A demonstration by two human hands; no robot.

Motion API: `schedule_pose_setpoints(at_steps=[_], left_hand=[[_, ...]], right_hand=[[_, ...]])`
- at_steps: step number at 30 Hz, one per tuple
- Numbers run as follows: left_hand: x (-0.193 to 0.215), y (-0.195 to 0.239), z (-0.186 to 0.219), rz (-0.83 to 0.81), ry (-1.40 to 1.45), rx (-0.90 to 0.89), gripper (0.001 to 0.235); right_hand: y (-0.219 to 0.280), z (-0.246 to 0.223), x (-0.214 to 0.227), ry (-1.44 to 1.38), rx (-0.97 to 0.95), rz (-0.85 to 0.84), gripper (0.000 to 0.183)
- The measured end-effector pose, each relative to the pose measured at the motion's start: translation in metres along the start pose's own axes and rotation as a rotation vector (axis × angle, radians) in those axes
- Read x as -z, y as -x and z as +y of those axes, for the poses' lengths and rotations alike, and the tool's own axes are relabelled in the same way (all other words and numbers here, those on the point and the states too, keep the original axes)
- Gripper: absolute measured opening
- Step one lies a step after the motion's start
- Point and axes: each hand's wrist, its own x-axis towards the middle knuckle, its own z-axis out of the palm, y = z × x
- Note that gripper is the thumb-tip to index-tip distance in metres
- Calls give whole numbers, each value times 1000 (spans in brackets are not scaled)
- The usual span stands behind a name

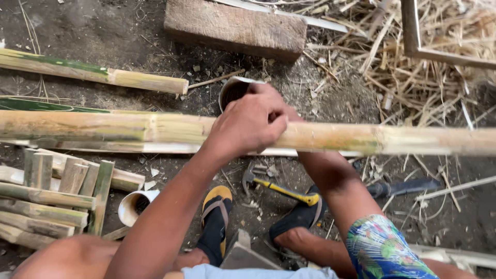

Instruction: The person sits on the ground and uses a hammer to drive nails into a long bamboo pole. They repeatedly pick up nails from a small container, position them on the bamboo, and hammer them in. The person adjusts the bamboo's position multiple times to continue nailing along its length.

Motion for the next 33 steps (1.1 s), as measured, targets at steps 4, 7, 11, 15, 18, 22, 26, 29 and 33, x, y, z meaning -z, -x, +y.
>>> schedule_pose_setpoints(at_steps=[4, 7, 11, 15, 18, 22, 26, 29, 33], left_hand=[[-5, 2, -4, 55, -126, -61, 28], [-10, -5, -12, -71, -103, 53, 25], [-18, -11, -30, 141, -67, -257, 16], [-15, -6, -43, 144, 65, -512, 13], [-14, 3, -39, -18, 236, -329, 23], [-18, 8, -47, 27, 540, -527, 21], [-29, 1, -52, 86, 572, -511, 18], [-28, -6, -50, 170, 599, -454, 18], [-24, -7, -49, 313, 511, -374, 15]], right_hand=[[63, -30, 30, -130, 105, 64, 21], [149, -64, 62, -143, 45, 16, 17], [260, -118, 62, -426, 172, -144, 13], [280, -172, 31, -674, 547, 151, 9], [252, -204, 12, -455, 551, 588, 8], [235, -207, 0, -236, 443, 552, 11], [231, -199, 4, -10, 569, 567, 14], [235, -200, 7, 222, 654, 653, 19], [267, -152, -5, 340, 332, 457, 31]])
